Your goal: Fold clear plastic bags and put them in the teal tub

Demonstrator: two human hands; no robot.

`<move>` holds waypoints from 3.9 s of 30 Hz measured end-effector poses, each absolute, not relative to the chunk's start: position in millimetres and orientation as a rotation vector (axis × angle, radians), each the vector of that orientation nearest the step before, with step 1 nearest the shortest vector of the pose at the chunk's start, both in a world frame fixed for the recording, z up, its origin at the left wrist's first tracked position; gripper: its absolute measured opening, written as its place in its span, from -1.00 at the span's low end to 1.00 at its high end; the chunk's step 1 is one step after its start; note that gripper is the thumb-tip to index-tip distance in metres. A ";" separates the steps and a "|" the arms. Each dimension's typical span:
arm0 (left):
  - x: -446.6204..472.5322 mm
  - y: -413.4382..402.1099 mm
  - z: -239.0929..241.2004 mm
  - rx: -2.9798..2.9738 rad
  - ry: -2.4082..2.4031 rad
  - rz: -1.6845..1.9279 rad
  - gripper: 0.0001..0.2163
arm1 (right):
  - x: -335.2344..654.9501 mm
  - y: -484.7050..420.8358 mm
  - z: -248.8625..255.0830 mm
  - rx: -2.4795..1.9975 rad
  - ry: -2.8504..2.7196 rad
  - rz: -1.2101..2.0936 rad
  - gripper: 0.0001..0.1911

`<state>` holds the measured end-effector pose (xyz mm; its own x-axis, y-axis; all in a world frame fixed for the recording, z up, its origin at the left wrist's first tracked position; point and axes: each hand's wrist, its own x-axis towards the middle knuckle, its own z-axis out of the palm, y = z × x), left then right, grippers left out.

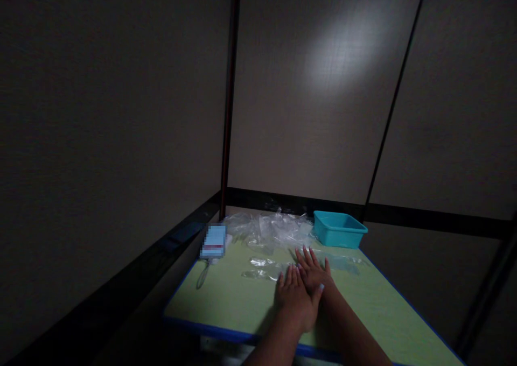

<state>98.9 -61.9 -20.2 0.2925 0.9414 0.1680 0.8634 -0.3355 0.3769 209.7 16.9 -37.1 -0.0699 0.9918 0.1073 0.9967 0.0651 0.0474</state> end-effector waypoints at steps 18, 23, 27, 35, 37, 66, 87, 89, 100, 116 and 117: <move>20.5 -46.8 -21.4 2.458 1.750 0.365 -0.37 | 203.8 2.0 -29.4 -2.056 -2.238 -0.208 -0.46; -7.3 -45.8 -22.0 2.417 1.861 0.328 -0.36 | 204.0 1.6 -28.6 -2.055 -2.234 -0.180 -0.46; -17.5 -47.1 -25.5 2.303 2.047 0.348 -0.30 | 203.4 0.3 -27.1 -2.054 -2.233 -0.177 -0.46; 45.7 -58.1 -4.9 2.571 1.697 0.560 -0.40 | 204.1 1.6 -27.2 -2.055 -2.253 -0.179 -0.45; 70.7 -56.3 -0.5 2.556 1.539 0.518 -0.41 | 206.0 2.9 -28.7 -2.058 -2.277 -0.183 -0.44; -17.5 4.5 -30.0 2.307 2.037 0.314 -0.31 | 205.9 2.7 -29.7 -2.053 -2.234 -0.163 -0.44; 84.1 -18.2 -26.5 2.506 1.652 0.459 -0.34 | 208.8 4.6 -31.9 -2.035 -2.274 -0.199 -0.43; 75.2 -13.6 -28.9 2.489 1.692 0.449 -0.34 | 208.1 6.0 -33.6 -2.039 -2.256 -0.192 -0.43; 11.5 5.2 -33.2 2.436 1.850 0.311 -0.36 | 208.3 5.3 -35.1 -2.021 -2.223 -0.150 -0.45; -22.1 3.5 -33.0 2.258 2.163 0.409 -0.31 | 208.3 4.6 -35.0 -1.910 -2.091 -0.105 -0.47; -22.0 2.2 -32.1 2.239 2.204 0.448 -0.31 | 209.8 3.8 -34.0 -1.891 -2.040 -0.108 -0.47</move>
<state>-22.0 2.2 -32.1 -0.0044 0.9752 0.2214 0.9842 -0.0350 0.1737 209.8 3.8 -34.0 -0.0431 0.9506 0.3074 0.9777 0.1033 -0.1826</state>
